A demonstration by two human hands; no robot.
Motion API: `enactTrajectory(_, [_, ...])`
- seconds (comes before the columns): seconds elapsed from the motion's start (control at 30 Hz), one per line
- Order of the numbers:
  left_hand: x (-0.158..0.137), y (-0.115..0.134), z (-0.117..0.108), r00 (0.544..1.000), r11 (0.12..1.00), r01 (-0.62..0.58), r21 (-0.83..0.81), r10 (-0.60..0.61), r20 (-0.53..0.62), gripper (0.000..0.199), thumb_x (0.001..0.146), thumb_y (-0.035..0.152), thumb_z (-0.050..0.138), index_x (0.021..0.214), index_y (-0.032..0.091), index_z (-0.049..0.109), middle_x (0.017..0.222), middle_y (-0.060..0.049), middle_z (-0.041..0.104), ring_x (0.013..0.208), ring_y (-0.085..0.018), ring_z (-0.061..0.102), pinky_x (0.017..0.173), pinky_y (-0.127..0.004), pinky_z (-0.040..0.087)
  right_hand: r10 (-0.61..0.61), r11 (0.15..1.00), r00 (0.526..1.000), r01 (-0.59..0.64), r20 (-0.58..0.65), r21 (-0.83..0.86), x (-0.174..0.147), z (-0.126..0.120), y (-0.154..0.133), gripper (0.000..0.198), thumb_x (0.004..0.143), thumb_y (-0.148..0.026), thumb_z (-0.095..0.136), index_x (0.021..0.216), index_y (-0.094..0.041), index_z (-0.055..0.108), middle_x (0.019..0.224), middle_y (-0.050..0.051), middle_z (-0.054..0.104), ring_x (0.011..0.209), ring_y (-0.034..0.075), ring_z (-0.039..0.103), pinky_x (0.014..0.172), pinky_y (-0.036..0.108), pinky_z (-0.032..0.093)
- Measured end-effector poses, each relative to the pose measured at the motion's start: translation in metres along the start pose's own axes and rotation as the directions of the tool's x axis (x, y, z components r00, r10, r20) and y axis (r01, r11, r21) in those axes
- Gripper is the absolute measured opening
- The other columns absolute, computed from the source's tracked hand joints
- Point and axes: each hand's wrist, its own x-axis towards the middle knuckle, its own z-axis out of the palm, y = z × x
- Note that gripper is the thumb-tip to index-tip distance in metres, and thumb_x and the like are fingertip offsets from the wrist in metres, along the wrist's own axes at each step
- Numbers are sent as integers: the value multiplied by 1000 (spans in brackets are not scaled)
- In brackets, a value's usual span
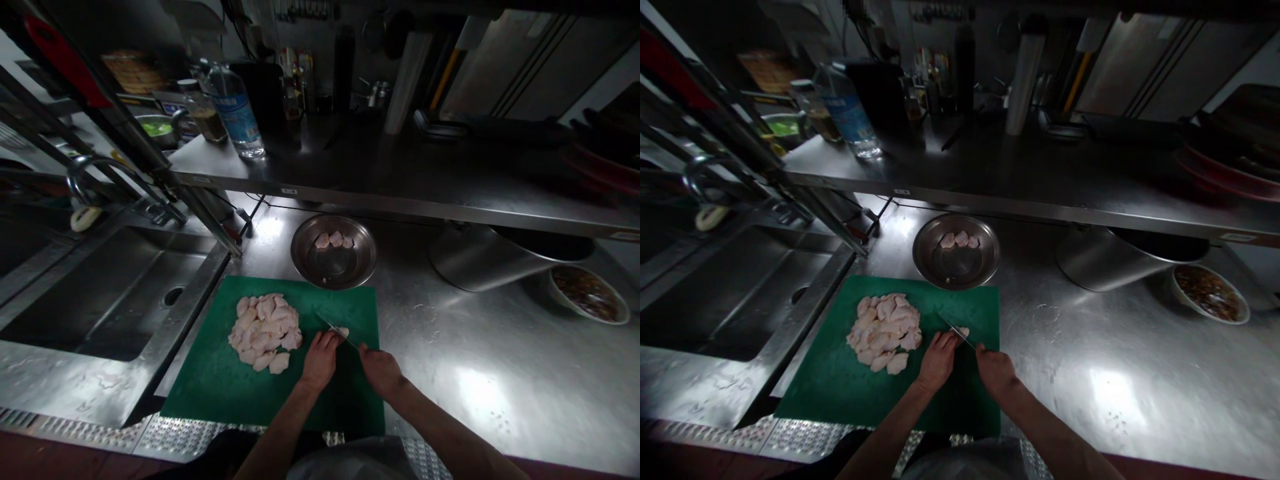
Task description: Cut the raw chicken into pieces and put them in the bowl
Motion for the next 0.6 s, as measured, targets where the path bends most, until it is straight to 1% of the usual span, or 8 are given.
enactTrajectory(0.1, [-4,-3,5,999,999,33,-18,-33,-16,32,90,5,49,112,18,67,116,-7,70,109,-23,61,105,-40,49,-1,1000,1000,1,-9,-17,7,-9,-5,31,95,-6,42,123,-10,55,99,21,76,97,27,76,80,32,59])
enactTrajectory(0.2, [-10,-6,12,996,998,64,-12,-64,-61,32,88,4,51,112,18,68,116,-7,70,109,-24,61,105,-42,50,-17,999,1000,17,-8,-35,-9,-10,1,31,95,-5,43,122,-12,56,96,20,77,94,27,77,78,32,59])
enactTrajectory(0.3, [-12,-8,15,995,999,52,-6,-52,-80,35,89,5,51,117,18,67,117,-8,70,111,-24,61,106,-42,50,-16,998,1000,17,21,-54,-22,-3,2,35,93,-1,39,120,-12,59,96,19,77,93,29,77,76,36,60])
enactTrajectory(0.4, [-11,-8,15,996,999,29,-22,-30,-81,37,89,5,51,120,18,66,121,-8,69,114,-24,60,108,-42,50,22,999,998,-20,54,-42,-10,3,-8,38,93,0,34,121,-11,59,97,19,77,94,31,77,76,38,61])
enactTrajectory(0.5, [-11,-9,14,996,999,27,-46,-31,-84,36,88,4,53,118,18,67,119,-7,70,112,-23,61,106,-40,51,23,999,999,-22,39,-28,10,0,-20,40,95,0,31,124,-10,57,100,19,77,98,30,76,79,39,61])
enactTrajectory(0.53, [-11,-9,14,995,998,28,-50,-32,-93,36,88,3,52,118,18,67,119,-7,70,111,-23,61,105,-39,52,19,1000,999,-18,34,-24,13,-2,-21,40,95,-1,31,124,-10,57,102,20,77,99,30,76,80,39,61])
enactTrajectory(0.6, [-14,-10,16,991,999,36,-38,-40,-127,37,89,4,52,120,19,66,120,-7,69,111,-23,61,105,-40,52,10,1000,999,-9,36,-10,8,-6,-19,41,94,-1,32,126,-10,57,104,20,76,100,29,75,82,38,61])
